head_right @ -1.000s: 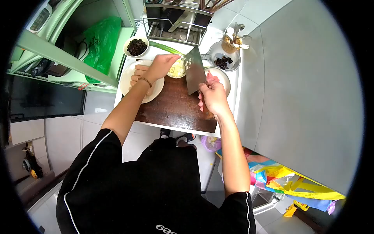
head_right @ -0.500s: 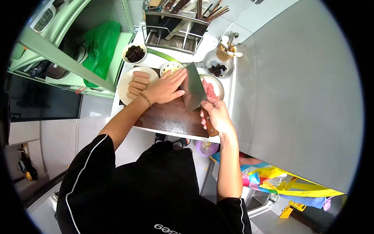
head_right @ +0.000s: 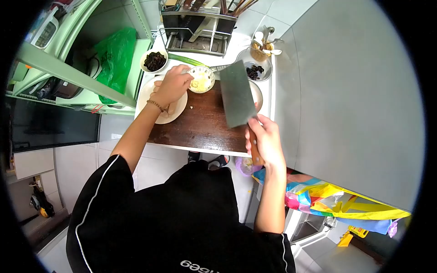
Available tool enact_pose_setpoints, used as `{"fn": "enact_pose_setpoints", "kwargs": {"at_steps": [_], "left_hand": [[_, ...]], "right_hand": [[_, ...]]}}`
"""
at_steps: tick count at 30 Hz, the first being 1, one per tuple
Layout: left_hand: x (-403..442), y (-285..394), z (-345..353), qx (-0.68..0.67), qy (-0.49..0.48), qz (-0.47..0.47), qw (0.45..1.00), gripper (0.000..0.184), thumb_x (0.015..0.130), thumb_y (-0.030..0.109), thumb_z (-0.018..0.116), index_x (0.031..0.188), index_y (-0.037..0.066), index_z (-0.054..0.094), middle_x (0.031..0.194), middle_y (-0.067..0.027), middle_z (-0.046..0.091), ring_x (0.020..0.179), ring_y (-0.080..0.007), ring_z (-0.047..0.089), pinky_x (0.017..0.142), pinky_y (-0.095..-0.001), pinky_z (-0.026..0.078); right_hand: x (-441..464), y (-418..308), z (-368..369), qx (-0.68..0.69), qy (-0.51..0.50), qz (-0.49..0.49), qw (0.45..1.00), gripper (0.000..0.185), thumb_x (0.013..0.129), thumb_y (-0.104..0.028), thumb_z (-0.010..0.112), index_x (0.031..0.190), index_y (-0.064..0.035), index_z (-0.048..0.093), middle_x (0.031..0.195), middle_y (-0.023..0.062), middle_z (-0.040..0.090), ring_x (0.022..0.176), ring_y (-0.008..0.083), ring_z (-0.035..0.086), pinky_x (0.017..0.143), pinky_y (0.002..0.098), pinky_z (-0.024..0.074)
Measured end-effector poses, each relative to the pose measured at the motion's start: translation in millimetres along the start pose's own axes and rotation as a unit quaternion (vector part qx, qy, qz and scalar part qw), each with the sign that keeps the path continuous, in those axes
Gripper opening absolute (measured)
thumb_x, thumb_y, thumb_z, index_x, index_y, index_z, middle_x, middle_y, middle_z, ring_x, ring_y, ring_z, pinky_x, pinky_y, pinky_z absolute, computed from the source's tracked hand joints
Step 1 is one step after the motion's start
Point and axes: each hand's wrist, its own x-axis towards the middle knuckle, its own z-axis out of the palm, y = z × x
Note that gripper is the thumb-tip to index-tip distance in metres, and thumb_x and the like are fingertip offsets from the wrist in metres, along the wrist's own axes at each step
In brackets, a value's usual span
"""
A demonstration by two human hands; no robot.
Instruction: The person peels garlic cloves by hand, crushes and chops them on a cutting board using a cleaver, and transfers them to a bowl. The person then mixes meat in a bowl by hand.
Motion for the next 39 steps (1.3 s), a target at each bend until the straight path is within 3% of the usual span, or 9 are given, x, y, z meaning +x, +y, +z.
{"fn": "enact_pose_setpoints", "kwargs": {"at_steps": [6, 9, 11, 13, 19, 25, 27, 33, 39], "left_hand": [[-60, 19, 37, 0.120, -0.154, 0.046, 0.980, 0.007, 0.084, 0.006, 0.061, 0.078, 0.005, 0.063, 0.087, -0.0085, 0.065, 0.092, -0.0280, 0.062, 0.081, -0.0462, 0.046], [-60, 37, 43, 0.161, -0.168, 0.043, 0.972, 0.004, 0.080, 0.004, 0.063, 0.079, 0.008, 0.063, 0.085, -0.0075, 0.066, 0.090, -0.0266, 0.063, 0.076, -0.0460, 0.047], [-57, 39, 47, 0.170, -0.187, 0.071, 0.965, 0.004, 0.080, 0.004, 0.063, 0.082, 0.007, 0.062, 0.085, -0.0085, 0.067, 0.089, -0.0267, 0.064, 0.077, -0.0427, 0.049], [-49, 41, 50, 0.181, -0.200, 0.102, 0.958, 0.007, 0.080, 0.003, 0.064, 0.085, 0.007, 0.062, 0.085, -0.0095, 0.067, 0.089, -0.0268, 0.064, 0.079, -0.0394, 0.052], [-48, 46, 52, 0.184, -0.218, 0.073, 0.956, 0.009, 0.081, 0.003, 0.063, 0.088, 0.006, 0.057, 0.085, -0.0116, 0.066, 0.088, -0.0288, 0.063, 0.079, -0.0392, 0.053], [-8, 39, 16, 0.055, -0.024, 0.063, 0.996, 0.001, 0.085, 0.001, 0.057, 0.085, 0.002, 0.056, 0.075, -0.0201, 0.064, 0.080, -0.0401, 0.063, 0.071, -0.0476, 0.051], [23, 24, 9, -0.059, -0.066, -0.056, 0.994, 0.002, 0.086, 0.002, 0.057, 0.086, 0.000, 0.056, 0.076, -0.0209, 0.063, 0.079, -0.0422, 0.062, 0.071, -0.0488, 0.051], [59, -1, 14, -0.118, -0.092, -0.047, 0.988, 0.014, 0.089, 0.013, 0.069, 0.082, 0.000, 0.069, 0.080, -0.0197, 0.070, 0.071, -0.0366, 0.067, 0.069, -0.0430, 0.053], [61, 23, -4, -0.021, -0.064, -0.150, 0.986, 0.020, 0.091, 0.020, 0.069, 0.086, 0.000, 0.073, 0.079, -0.0182, 0.070, 0.073, -0.0396, 0.065, 0.074, -0.0479, 0.053]], "right_hand": [[-56, 76, -32, -0.176, 0.063, -0.079, 0.979, 0.017, 0.100, -0.010, 0.058, 0.107, 0.0030, 0.066, 0.057, -0.0027, 0.052, 0.046, 0.0059, 0.047, 0.044, 0.0250, 0.0375], [-76, 110, -43, -0.338, 0.071, -0.193, 0.918, 0.028, 0.093, -0.010, 0.066, 0.118, 0.0024, 0.066, 0.076, 0.0160, 0.068, 0.060, 0.0220, 0.063, 0.058, 0.0339, 0.0499], [-90, 124, -43, -0.356, 0.066, -0.138, 0.922, 0.032, 0.090, -0.010, 0.068, 0.120, 0.0018, 0.066, 0.090, 0.0238, 0.069, 0.072, 0.0334, 0.069, 0.066, 0.0385, 0.0530], [-91, 146, -47, -0.406, 0.077, -0.208, 0.886, 0.034, 0.088, -0.011, 0.069, 0.120, -0.0023, 0.067, 0.091, 0.0239, 0.069, 0.080, 0.0407, 0.069, 0.071, 0.0443, 0.0545], [-93, 196, -52, -0.484, 0.115, -0.188, 0.847, 0.034, 0.088, -0.017, 0.070, 0.120, -0.0066, 0.069, 0.089, 0.0190, 0.070, 0.081, 0.0391, 0.068, 0.071, 0.0462, 0.0544], [-63, 230, -48, -0.553, 0.118, -0.245, 0.788, 0.033, 0.086, -0.022, 0.071, 0.119, -0.0154, 0.072, 0.078, 0.0116, 0.067, 0.064, 0.0322, 0.067, 0.059, 0.0440, 0.0541], [-44, 231, -44, -0.563, 0.109, -0.271, 0.773, 0.033, 0.086, -0.024, 0.072, 0.118, -0.0182, 0.073, 0.077, 0.0086, 0.066, 0.059, 0.0301, 0.066, 0.055, 0.0421, 0.0539], [25, 234, -36, -0.591, 0.058, -0.358, 0.720, 0.033, 0.087, -0.028, 0.072, 0.119, -0.0185, 0.071, 0.080, 0.0062, 0.062, 0.066, 0.0250, 0.068, 0.055, 0.0403, 0.0535], [51, 223, -24, -0.608, 0.036, -0.382, 0.695, 0.033, 0.091, -0.030, 0.069, 0.121, -0.0172, 0.069, 0.080, 0.0064, 0.060, 0.071, 0.0227, 0.067, 0.059, 0.0386, 0.0541]]}}
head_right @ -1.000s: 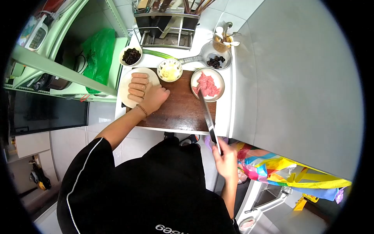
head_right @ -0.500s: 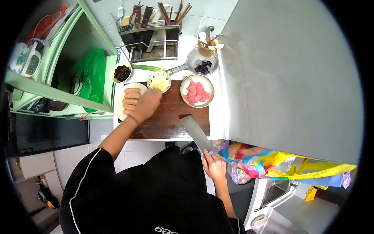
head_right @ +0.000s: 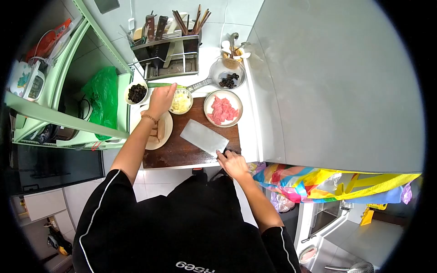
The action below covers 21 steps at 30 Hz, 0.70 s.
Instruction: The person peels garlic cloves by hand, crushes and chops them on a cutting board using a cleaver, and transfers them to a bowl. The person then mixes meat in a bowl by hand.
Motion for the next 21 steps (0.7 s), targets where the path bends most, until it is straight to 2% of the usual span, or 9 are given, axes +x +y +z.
{"fn": "enact_pose_setpoints", "kwargs": {"at_steps": [1, 3, 5, 8, 12, 14, 17, 19, 21], "left_hand": [[-1, -2, 3, 0.001, 0.007, 0.010, 1.000, 0.022, 0.092, 0.021, 0.069, 0.086, 0.000, 0.072, 0.079, -0.0181, 0.070, 0.072, -0.0401, 0.065, 0.074, -0.0479, 0.053], [3, -9, 15, -0.063, 0.145, 0.179, 0.971, 0.033, 0.097, 0.030, 0.063, 0.083, 0.001, 0.071, 0.077, -0.0198, 0.068, 0.071, -0.0404, 0.064, 0.071, -0.0483, 0.051], [5, -23, 19, -0.067, 0.144, 0.258, 0.953, 0.042, 0.099, 0.039, 0.056, 0.085, 0.003, 0.072, 0.078, -0.0217, 0.068, 0.070, -0.0400, 0.063, 0.070, -0.0471, 0.051], [-26, 33, 10, -0.029, -0.032, 0.023, 0.999, 0.036, 0.096, 0.034, 0.062, 0.087, 0.000, 0.070, 0.071, -0.0188, 0.066, 0.063, -0.0383, 0.061, 0.069, -0.0452, 0.053], [-32, 61, 84, -0.111, -0.013, 0.055, 0.992, 0.027, 0.092, 0.026, 0.064, 0.088, 0.000, 0.069, 0.075, -0.0202, 0.068, 0.075, -0.0387, 0.068, 0.072, -0.0475, 0.054], [-23, 67, 104, -0.066, -0.045, 0.043, 0.996, 0.023, 0.091, 0.018, 0.063, 0.104, 0.001, 0.067, 0.087, -0.0251, 0.070, 0.084, -0.0430, 0.069, 0.078, -0.0508, 0.055], [-14, 75, 116, -0.027, -0.114, -0.012, 0.993, 0.039, 0.089, 0.011, 0.063, 0.126, 0.003, 0.059, 0.097, -0.0319, 0.068, 0.091, -0.0470, 0.068, 0.083, -0.0541, 0.055], [-25, 75, 130, -0.087, -0.052, -0.023, 0.995, 0.040, 0.087, 0.009, 0.064, 0.127, 0.004, 0.058, 0.097, -0.0314, 0.068, 0.092, -0.0480, 0.068, 0.085, -0.0546, 0.054], [-35, 75, 140, -0.189, 0.030, -0.053, 0.980, 0.050, 0.085, 0.005, 0.064, 0.134, 0.010, 0.056, 0.102, -0.0304, 0.069, 0.097, -0.0489, 0.066, 0.089, -0.0540, 0.053]], "right_hand": [[0, -1, 2, -0.002, -0.004, 0.004, 1.000, 0.034, 0.091, -0.029, 0.069, 0.122, -0.0170, 0.069, 0.081, 0.0070, 0.060, 0.072, 0.0231, 0.067, 0.059, 0.0388, 0.0545], [5, -1, 6, -0.007, -0.009, 0.006, 1.000, 0.035, 0.092, -0.029, 0.068, 0.124, -0.0166, 0.068, 0.083, 0.0080, 0.061, 0.075, 0.0240, 0.067, 0.060, 0.0392, 0.0551], [6, -3, 8, -0.002, -0.012, 0.013, 1.000, 0.035, 0.093, -0.028, 0.067, 0.126, -0.0173, 0.066, 0.085, 0.0094, 0.060, 0.077, 0.0263, 0.067, 0.062, 0.0403, 0.0557], [5, -11, -6, 0.022, -0.042, 0.057, 0.997, 0.036, 0.094, -0.026, 0.065, 0.129, -0.0188, 0.065, 0.087, 0.0108, 0.061, 0.078, 0.0289, 0.067, 0.063, 0.0417, 0.0560], [-42, -37, -41, 0.030, -0.043, 0.159, 0.986, 0.037, 0.093, -0.023, 0.066, 0.129, -0.0208, 0.066, 0.090, 0.0120, 0.063, 0.079, 0.0313, 0.068, 0.063, 0.0433, 0.0558], [-80, -45, -61, 0.055, -0.027, 0.196, 0.979, 0.036, 0.090, -0.022, 0.069, 0.126, -0.0200, 0.069, 0.094, 0.0126, 0.065, 0.075, 0.0322, 0.068, 0.063, 0.0432, 0.0551], [-121, -64, -91, 0.058, 0.009, 0.275, 0.960, 0.032, 0.088, -0.020, 0.072, 0.121, -0.0183, 0.072, 0.089, 0.0119, 0.065, 0.069, 0.0337, 0.066, 0.063, 0.0428, 0.0544], [-145, -75, -98, 0.087, 0.063, 0.323, 0.940, 0.030, 0.088, -0.018, 0.072, 0.118, -0.0153, 0.074, 0.083, 0.0107, 0.064, 0.068, 0.0338, 0.065, 0.062, 0.0422, 0.0537], [-160, -84, -98, 0.154, 0.127, 0.356, 0.913, 0.035, 0.085, -0.007, 0.074, 0.120, -0.0061, 0.072, 0.080, 0.0120, 0.064, 0.064, 0.0282, 0.064, 0.061, 0.0382, 0.0519]]}}
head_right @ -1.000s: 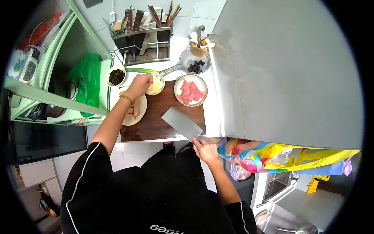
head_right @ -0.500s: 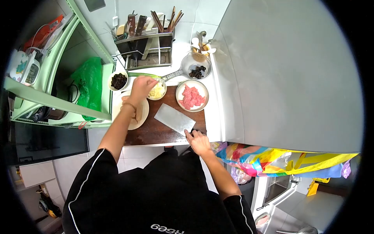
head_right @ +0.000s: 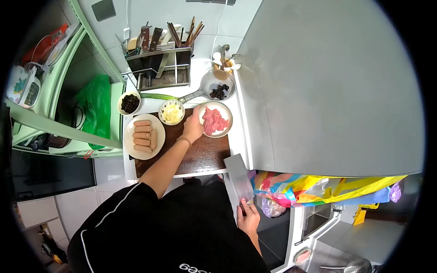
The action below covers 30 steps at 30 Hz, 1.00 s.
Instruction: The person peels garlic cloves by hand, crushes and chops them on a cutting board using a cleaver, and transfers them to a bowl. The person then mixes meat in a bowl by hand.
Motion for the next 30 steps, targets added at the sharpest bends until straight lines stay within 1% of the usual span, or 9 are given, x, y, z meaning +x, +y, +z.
{"fn": "enact_pose_setpoints", "kwargs": {"at_steps": [4, 7, 12, 16, 18, 23, 24, 27, 30], "left_hand": [[-33, -8, -23, -0.051, -0.019, -0.055, 0.997, 0.061, 0.084, 0.007, 0.065, 0.143, 0.017, 0.053, 0.108, -0.0258, 0.069, 0.101, -0.0444, 0.067, 0.089, -0.0494, 0.053], [-82, -13, -63, -0.063, -0.019, -0.050, 0.997, 0.060, 0.081, 0.007, 0.067, 0.140, 0.016, 0.058, 0.106, -0.0241, 0.071, 0.099, -0.0419, 0.068, 0.088, -0.0464, 0.054], [-153, -64, -87, -0.107, 0.026, -0.123, 0.986, 0.064, 0.074, 0.001, 0.064, 0.138, 0.008, 0.060, 0.110, -0.0225, 0.071, 0.087, -0.0330, 0.072, 0.082, -0.0398, 0.054], [-170, -60, -99, -0.120, 0.058, -0.162, 0.978, 0.062, 0.076, 0.003, 0.064, 0.138, 0.007, 0.059, 0.110, -0.0233, 0.071, 0.089, -0.0339, 0.071, 0.084, -0.0397, 0.054], [-170, -50, -101, -0.104, 0.079, -0.161, 0.978, 0.060, 0.078, 0.005, 0.066, 0.138, 0.007, 0.059, 0.106, -0.0232, 0.072, 0.088, -0.0348, 0.071, 0.083, -0.0402, 0.054], [-165, -41, -85, 0.034, 0.105, -0.111, 0.988, 0.056, 0.086, 0.009, 0.065, 0.139, 0.004, 0.050, 0.127, -0.0236, 0.057, 0.111, -0.0412, 0.061, 0.090, -0.0477, 0.051], [-160, -15, -97, 0.181, 0.120, -0.005, 0.976, 0.054, 0.087, 0.009, 0.064, 0.138, 0.003, 0.046, 0.136, -0.0225, 0.046, 0.120, -0.0447, 0.052, 0.092, -0.0504, 0.051], [-129, 22, -108, 0.094, -0.023, 0.143, 0.985, 0.052, 0.084, 0.010, 0.067, 0.134, 0.009, 0.053, 0.132, -0.0198, 0.048, 0.117, -0.0441, 0.051, 0.091, -0.0499, 0.052], [-106, 2, -81, 0.271, -0.213, 0.126, 0.930, 0.061, 0.074, 0.014, 0.078, 0.131, 0.013, 0.054, 0.126, -0.0215, 0.050, 0.112, -0.0438, 0.053, 0.097, -0.0516, 0.047]], "right_hand": [[5, -16, -6, 0.072, 0.049, 0.054, 0.995, 0.040, 0.082, 0.003, 0.074, 0.122, -0.0002, 0.070, 0.078, 0.0126, 0.062, 0.063, 0.0231, 0.061, 0.062, 0.0339, 0.0506], [44, -31, -4, 0.067, 0.075, -0.045, 0.994, 0.039, 0.083, 0.002, 0.073, 0.122, -0.0015, 0.071, 0.079, 0.0122, 0.063, 0.066, 0.0239, 0.062, 0.064, 0.0339, 0.0510], [141, -46, 29, -0.103, -0.007, -0.105, 0.989, 0.029, 0.091, -0.022, 0.069, 0.119, -0.0174, 0.073, 0.086, 0.0114, 0.066, 0.074, 0.0333, 0.067, 0.066, 0.0433, 0.0539], [213, -25, 72, -0.182, -0.085, -0.161, 0.966, 0.027, 0.092, -0.025, 0.067, 0.118, -0.0246, 0.073, 0.094, 0.0083, 0.068, 0.080, 0.0322, 0.069, 0.069, 0.0454, 0.0556], [236, -14, 90, -0.198, -0.106, -0.187, 0.956, 0.026, 0.094, -0.026, 0.066, 0.118, -0.0255, 0.073, 0.095, 0.0068, 0.068, 0.082, 0.0312, 0.069, 0.069, 0.0447, 0.0560], [266, 0, 125, -0.137, -0.115, -0.212, 0.961, 0.025, 0.092, -0.024, 0.069, 0.116, -0.0227, 0.074, 0.094, 0.0062, 0.067, 0.084, 0.0300, 0.067, 0.071, 0.0439, 0.0556], [270, -1, 131, -0.127, -0.119, -0.206, 0.963, 0.025, 0.091, -0.023, 0.069, 0.115, -0.0218, 0.074, 0.094, 0.0063, 0.067, 0.085, 0.0297, 0.066, 0.072, 0.0437, 0.0555], [276, 1, 139, -0.117, -0.092, -0.249, 0.957, 0.026, 0.090, -0.020, 0.070, 0.115, -0.0189, 0.075, 0.096, 0.0071, 0.066, 0.090, 0.0292, 0.064, 0.076, 0.0427, 0.0551], [276, 6, 146, -0.082, -0.101, -0.223, 0.966, 0.030, 0.087, -0.015, 0.070, 0.116, -0.0161, 0.074, 0.102, 0.0107, 0.064, 0.096, 0.0310, 0.062, 0.085, 0.0428, 0.0533]]}}
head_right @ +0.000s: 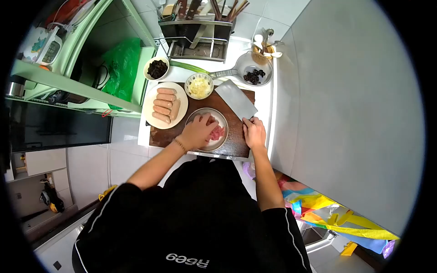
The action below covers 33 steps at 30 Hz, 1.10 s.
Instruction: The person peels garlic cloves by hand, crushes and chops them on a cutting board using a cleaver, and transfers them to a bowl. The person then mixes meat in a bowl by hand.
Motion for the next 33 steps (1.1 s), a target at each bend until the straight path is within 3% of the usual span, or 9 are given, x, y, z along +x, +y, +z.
{"fn": "enact_pose_setpoints", "kwargs": {"at_steps": [4, 8, 11, 16, 20, 23, 27, 30, 33], "left_hand": [[27, -26, 22, -0.021, -0.056, 0.036, 0.998, 0.037, 0.074, 0.013, 0.077, 0.109, 0.012, 0.064, 0.112, -0.0172, 0.059, 0.104, -0.0390, 0.062, 0.081, -0.0487, 0.056], [31, -16, -25, -0.374, -0.082, -0.125, 0.915, 0.016, 0.078, -0.006, 0.067, 0.093, 0.001, 0.066, 0.077, -0.0129, 0.070, 0.084, -0.0244, 0.073, 0.076, -0.0367, 0.057], [24, -27, -16, -0.517, -0.052, -0.090, 0.849, 0.022, 0.084, -0.012, 0.058, 0.103, -0.003, 0.065, 0.095, -0.0083, 0.072, 0.089, -0.0137, 0.068, 0.074, -0.0280, 0.056], [10, -34, -18, -0.616, -0.081, -0.145, 0.770, 0.053, 0.087, -0.017, 0.050, 0.138, -0.004, 0.048, 0.124, -0.0094, 0.065, 0.102, -0.0178, 0.067, 0.091, -0.0280, 0.054], [10, -52, -6, -0.511, -0.027, -0.152, 0.846, 0.041, 0.088, -0.015, 0.055, 0.127, -0.006, 0.056, 0.112, -0.0088, 0.069, 0.099, -0.0143, 0.068, 0.087, -0.0276, 0.057], [12, -41, -21, -0.357, 0.034, -0.191, 0.914, 0.025, 0.087, -0.008, 0.066, 0.112, -0.005, 0.063, 0.096, -0.0075, 0.071, 0.086, -0.0127, 0.069, 0.072, -0.0264, 0.058], [7, -31, -39, -0.463, 0.045, -0.252, 0.849, 0.013, 0.091, 0.004, 0.071, 0.099, -0.004, 0.065, 0.089, -0.0065, 0.071, 0.081, -0.0130, 0.068, 0.068, -0.0254, 0.055], [0, -40, -29, -0.711, 0.054, -0.263, 0.650, 0.013, 0.096, 0.007, 0.066, 0.103, -0.004, 0.066, 0.092, -0.0072, 0.071, 0.080, -0.0133, 0.067, 0.068, -0.0249, 0.054], [-3, -49, -14, -0.607, 0.030, -0.206, 0.767, 0.018, 0.099, 0.008, 0.061, 0.108, -0.006, 0.066, 0.097, -0.0086, 0.072, 0.082, -0.0144, 0.068, 0.069, -0.0262, 0.055]], "right_hand": [[-3, -12, -7, 0.039, 0.075, 0.017, 0.996, 0.032, 0.085, -0.010, 0.068, 0.118, -0.0074, 0.072, 0.104, 0.0139, 0.063, 0.096, 0.0329, 0.060, 0.089, 0.0433, 0.0503], [-4, -49, -24, 0.261, 0.096, 0.026, 0.960, 0.030, 0.085, -0.002, 0.065, 0.114, -0.0015, 0.069, 0.105, 0.0164, 0.063, 0.094, 0.0333, 0.062, 0.084, 0.0395, 0.0515], [-3, -75, -32, 0.392, 0.013, 0.012, 0.920, 0.027, 0.087, 0.000, 0.061, 0.113, 0.0000, 0.068, 0.100, 0.0189, 0.067, 0.091, 0.0356, 0.066, 0.080, 0.0378, 0.0534], [3, -95, 1, 0.297, -0.095, -0.054, 0.949, 0.055, 0.085, -0.006, 0.068, 0.137, 0.0003, 0.050, 0.124, 0.0226, 0.060, 0.111, 0.0356, 0.064, 0.093, 0.0437, 0.0520], [7, -133, 3, 0.131, -0.216, 0.010, 0.968, 0.055, 0.086, -0.010, 0.068, 0.136, -0.0001, 0.048, 0.139, 0.0352, 0.041, 0.112, 0.0552, 0.055, 0.093, 0.0542, 0.0508], [18, -140, 17, 0.079, -0.238, -0.006, 0.968, 0.046, 0.087, -0.012, 0.067, 0.130, -0.0027, 0.051, 0.135, 0.0345, 0.046, 0.114, 0.0517, 0.056, 0.091, 0.0514, 0.0522], [29, -125, 9, 0.279, -0.209, 0.043, 0.936, 0.032, 0.078, 0.002, 0.062, 0.109, -0.0028, 0.065, 0.102, 0.0226, 0.071, 0.097, 0.0376, 0.070, 0.083, 0.0429, 0.0555], [24, -129, -24, 0.273, -0.182, 0.058, 0.943, 0.024, 0.079, 0.003, 0.056, 0.101, -0.0012, 0.067, 0.097, 0.0199, 0.074, 0.093, 0.0350, 0.072, 0.081, 0.0432, 0.0558], [24, -124, -22, 0.246, -0.173, 0.064, 0.952, 0.026, 0.083, -0.001, 0.057, 0.106, -0.0020, 0.068, 0.100, 0.0201, 0.073, 0.098, 0.0366, 0.070, 0.085, 0.0440, 0.0546]]}}
